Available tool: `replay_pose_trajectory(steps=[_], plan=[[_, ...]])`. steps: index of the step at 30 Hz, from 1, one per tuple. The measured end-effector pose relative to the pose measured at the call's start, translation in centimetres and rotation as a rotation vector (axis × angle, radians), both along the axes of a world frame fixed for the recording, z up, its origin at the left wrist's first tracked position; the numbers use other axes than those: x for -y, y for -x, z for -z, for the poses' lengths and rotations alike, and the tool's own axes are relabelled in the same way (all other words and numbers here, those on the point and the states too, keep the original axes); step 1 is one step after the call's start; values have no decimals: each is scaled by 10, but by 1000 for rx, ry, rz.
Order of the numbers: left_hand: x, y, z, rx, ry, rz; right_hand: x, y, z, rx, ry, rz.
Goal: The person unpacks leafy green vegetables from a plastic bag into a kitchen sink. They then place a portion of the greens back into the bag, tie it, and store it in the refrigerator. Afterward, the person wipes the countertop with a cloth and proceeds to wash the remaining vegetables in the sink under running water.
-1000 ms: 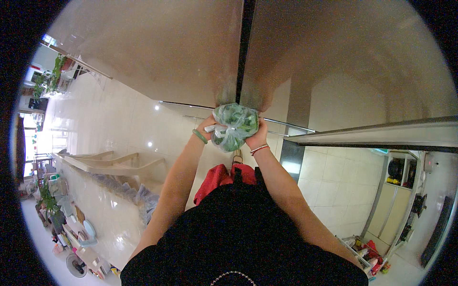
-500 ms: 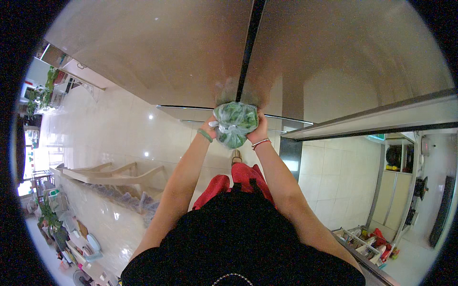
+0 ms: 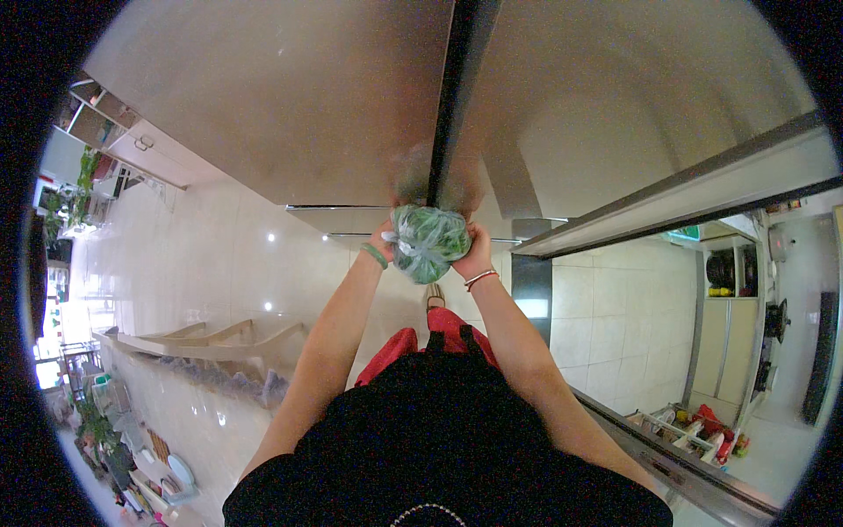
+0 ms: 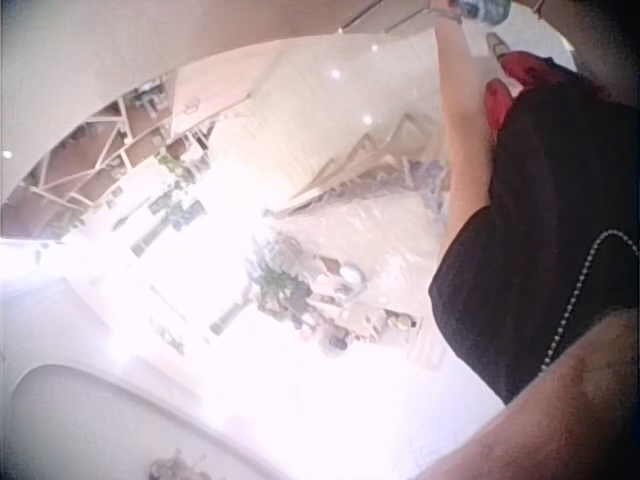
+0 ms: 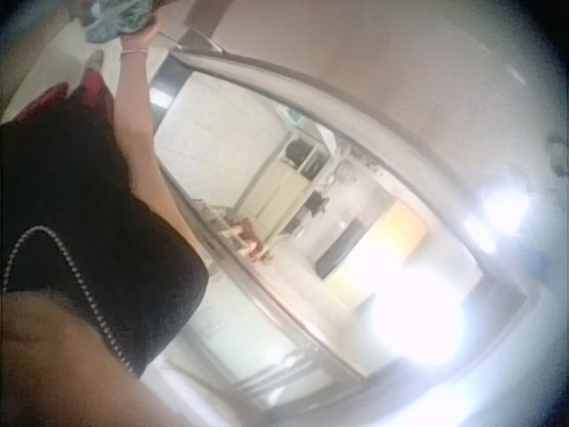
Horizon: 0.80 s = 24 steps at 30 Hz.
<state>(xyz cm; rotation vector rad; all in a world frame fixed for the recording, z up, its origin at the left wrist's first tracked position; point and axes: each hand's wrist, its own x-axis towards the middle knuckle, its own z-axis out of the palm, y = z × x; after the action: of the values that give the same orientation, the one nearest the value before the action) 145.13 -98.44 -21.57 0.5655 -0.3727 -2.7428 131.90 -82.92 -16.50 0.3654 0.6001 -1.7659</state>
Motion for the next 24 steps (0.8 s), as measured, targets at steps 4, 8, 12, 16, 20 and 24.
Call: replay_pose_trajectory(steps=[4,8,12,16,20,24], plan=[[6,-1,11,67,52,45,-5,-11,-19,-3,-13,-12],[18,3,30,91,-78,78,-2,-17,-27,-68,6,23],[12,12,33,114,49,-5,4,-15,-27,-76,-26,38],[18,11,27,54,-112,64,5,-11,-19,-77,8,7],[18,1,19,13,-149,65,9,-10,-19,-23,-26,6],[6,3,-30,114,-79,87,5,-5,-14,-28,-28,22]])
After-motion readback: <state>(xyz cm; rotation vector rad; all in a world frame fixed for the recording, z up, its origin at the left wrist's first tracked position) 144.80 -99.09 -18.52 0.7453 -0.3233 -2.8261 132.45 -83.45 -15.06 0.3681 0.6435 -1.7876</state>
